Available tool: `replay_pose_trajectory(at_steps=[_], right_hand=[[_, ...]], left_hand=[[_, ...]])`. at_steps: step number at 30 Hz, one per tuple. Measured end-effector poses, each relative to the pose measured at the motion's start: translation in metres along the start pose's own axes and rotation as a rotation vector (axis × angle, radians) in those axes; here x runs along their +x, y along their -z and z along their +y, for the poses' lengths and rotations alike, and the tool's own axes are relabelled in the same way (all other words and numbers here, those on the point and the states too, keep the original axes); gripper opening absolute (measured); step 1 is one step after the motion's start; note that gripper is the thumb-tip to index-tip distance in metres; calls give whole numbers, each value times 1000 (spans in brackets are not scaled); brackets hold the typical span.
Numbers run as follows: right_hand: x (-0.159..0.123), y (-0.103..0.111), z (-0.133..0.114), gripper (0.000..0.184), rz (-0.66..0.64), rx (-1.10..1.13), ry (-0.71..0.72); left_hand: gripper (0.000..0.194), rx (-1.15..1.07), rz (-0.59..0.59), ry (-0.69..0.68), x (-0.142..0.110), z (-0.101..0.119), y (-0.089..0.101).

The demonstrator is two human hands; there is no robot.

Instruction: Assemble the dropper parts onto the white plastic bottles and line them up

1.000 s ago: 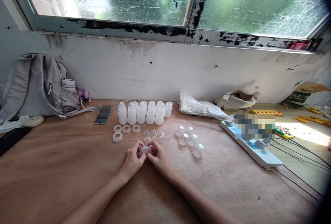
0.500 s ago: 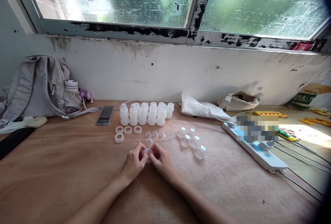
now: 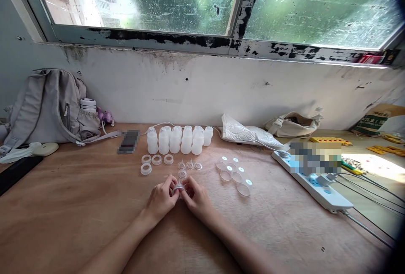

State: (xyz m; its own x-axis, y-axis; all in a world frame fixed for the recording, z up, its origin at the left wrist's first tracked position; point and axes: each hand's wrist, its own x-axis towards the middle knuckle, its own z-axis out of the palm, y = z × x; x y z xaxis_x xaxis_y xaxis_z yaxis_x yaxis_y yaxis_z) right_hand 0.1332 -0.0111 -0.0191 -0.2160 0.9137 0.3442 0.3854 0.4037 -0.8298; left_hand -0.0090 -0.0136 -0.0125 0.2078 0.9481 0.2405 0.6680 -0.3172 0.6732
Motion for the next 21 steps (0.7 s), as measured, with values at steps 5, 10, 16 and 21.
replay_pose_trajectory(at_steps=[5,10,16,21], right_hand=[[0,7,-12,17,-102,81,26],[5,9,-11,31,-75,447,-192],[11,7,0,39,-102,632,-374],[10,5,0,32,-97,586,-319]], left_hand=[[7,28,75,86,4,-9,1],[7,-104,114,55,8,-11,3],[5,-239,19,-16,6,-11,2],[14,-323,3,-28,5,-6,3]])
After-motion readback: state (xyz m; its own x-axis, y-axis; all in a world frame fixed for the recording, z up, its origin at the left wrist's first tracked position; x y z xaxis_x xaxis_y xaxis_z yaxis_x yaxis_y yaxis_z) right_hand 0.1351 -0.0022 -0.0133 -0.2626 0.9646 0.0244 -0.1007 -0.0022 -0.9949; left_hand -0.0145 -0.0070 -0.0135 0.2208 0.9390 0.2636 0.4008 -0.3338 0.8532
